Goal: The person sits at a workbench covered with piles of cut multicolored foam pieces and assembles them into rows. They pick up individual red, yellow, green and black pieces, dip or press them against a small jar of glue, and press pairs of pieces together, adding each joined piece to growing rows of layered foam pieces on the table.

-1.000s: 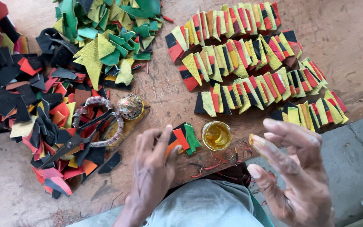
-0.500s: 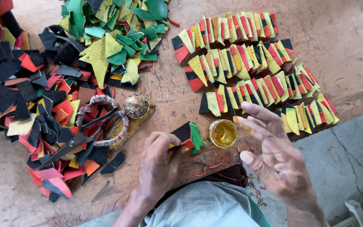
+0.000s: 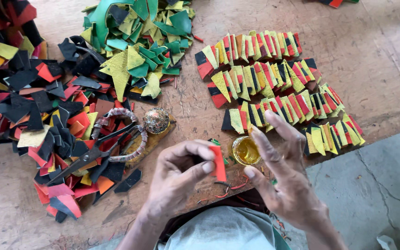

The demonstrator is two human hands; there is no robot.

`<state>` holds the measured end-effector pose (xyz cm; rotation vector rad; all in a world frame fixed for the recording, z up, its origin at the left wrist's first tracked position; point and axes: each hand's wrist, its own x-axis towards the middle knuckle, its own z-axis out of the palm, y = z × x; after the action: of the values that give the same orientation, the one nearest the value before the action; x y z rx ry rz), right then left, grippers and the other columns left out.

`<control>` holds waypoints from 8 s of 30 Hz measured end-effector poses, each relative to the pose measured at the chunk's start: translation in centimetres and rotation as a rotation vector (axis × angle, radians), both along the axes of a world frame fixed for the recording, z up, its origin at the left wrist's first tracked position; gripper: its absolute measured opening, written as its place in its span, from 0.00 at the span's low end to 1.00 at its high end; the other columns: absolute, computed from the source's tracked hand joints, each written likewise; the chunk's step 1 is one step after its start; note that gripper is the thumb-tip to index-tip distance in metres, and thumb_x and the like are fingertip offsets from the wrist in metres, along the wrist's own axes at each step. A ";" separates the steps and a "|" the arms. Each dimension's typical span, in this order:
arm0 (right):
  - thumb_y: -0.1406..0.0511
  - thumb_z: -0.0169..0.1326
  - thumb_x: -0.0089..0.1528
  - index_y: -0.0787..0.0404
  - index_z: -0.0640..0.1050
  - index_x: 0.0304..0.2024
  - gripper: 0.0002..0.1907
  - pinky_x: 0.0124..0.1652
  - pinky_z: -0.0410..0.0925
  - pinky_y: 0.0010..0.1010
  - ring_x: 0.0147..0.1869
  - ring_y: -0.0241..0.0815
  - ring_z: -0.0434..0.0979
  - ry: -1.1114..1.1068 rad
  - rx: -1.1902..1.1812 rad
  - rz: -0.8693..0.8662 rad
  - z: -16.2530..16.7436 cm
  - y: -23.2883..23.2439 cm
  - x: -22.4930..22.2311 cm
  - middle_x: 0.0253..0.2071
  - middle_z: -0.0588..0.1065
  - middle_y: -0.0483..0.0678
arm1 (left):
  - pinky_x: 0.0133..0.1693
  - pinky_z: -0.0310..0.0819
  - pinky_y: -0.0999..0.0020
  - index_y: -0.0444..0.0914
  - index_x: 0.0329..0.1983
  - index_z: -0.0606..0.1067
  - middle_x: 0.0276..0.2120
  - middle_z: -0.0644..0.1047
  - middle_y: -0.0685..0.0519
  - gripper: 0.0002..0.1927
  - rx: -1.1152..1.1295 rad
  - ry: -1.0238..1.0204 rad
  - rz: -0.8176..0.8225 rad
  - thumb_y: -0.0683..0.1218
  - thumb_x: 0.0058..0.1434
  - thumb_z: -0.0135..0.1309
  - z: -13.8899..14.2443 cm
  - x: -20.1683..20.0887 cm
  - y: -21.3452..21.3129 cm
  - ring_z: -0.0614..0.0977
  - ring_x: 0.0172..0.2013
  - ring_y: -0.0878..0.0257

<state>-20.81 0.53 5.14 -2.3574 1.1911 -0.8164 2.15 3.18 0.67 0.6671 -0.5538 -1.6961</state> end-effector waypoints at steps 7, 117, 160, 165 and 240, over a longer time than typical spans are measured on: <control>0.69 0.61 0.62 0.45 0.54 0.76 0.45 0.73 0.53 0.50 0.79 0.61 0.50 0.052 -0.123 -0.001 -0.8 0.1 1.3 0.76 0.50 0.58 | 0.51 0.82 0.66 0.30 0.46 0.77 0.51 0.78 0.48 0.12 -0.005 0.179 -0.045 0.33 0.60 0.63 0.2 -2.0 -1.3 0.82 0.48 0.62; 0.75 0.60 0.61 0.70 0.65 0.63 0.29 0.29 0.64 0.18 0.36 0.36 0.81 -0.396 0.080 -0.424 1.1 2.3 -4.2 0.38 0.82 0.56 | 0.48 0.68 0.51 0.32 0.41 0.74 0.42 0.75 0.44 0.19 -0.554 -1.602 0.016 0.39 0.46 0.66 -1.2 -3.5 -2.3 0.74 0.47 0.47; 0.72 0.60 0.63 0.43 0.55 0.76 0.44 0.52 0.71 0.35 0.58 0.44 0.67 0.130 -0.228 -0.012 -1.1 -0.2 1.4 0.60 0.65 0.47 | 0.47 0.80 0.69 0.30 0.51 0.78 0.43 0.83 0.46 0.17 0.109 0.196 0.064 0.34 0.58 0.64 -0.5 -3.1 -3.9 0.84 0.43 0.63; 0.78 0.54 0.60 0.39 0.65 0.71 0.41 0.40 0.69 0.24 0.49 0.38 0.66 -0.003 -0.141 -0.065 0.0 1.0 1.5 0.54 0.66 0.46 | 0.47 0.79 0.68 0.30 0.52 0.78 0.44 0.83 0.47 0.17 0.145 0.222 0.072 0.33 0.58 0.63 -1.1 -2.8 -4.3 0.83 0.44 0.62; 0.79 0.58 0.62 0.61 0.81 0.49 0.15 0.48 0.71 0.19 0.48 0.34 0.74 -0.327 -0.017 -0.556 1.6 3.1 -11.9 0.56 0.68 0.52 | 0.50 0.82 0.60 0.29 0.45 0.77 0.50 0.79 0.40 0.11 -0.872 -0.998 -0.008 0.32 0.58 0.60 -3.5 -17.5 -4.1 0.83 0.50 0.47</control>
<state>-32.74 3.66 6.73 -1.8114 1.7079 -1.3266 -15.38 -0.94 -2.85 0.8008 -1.8467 -0.8519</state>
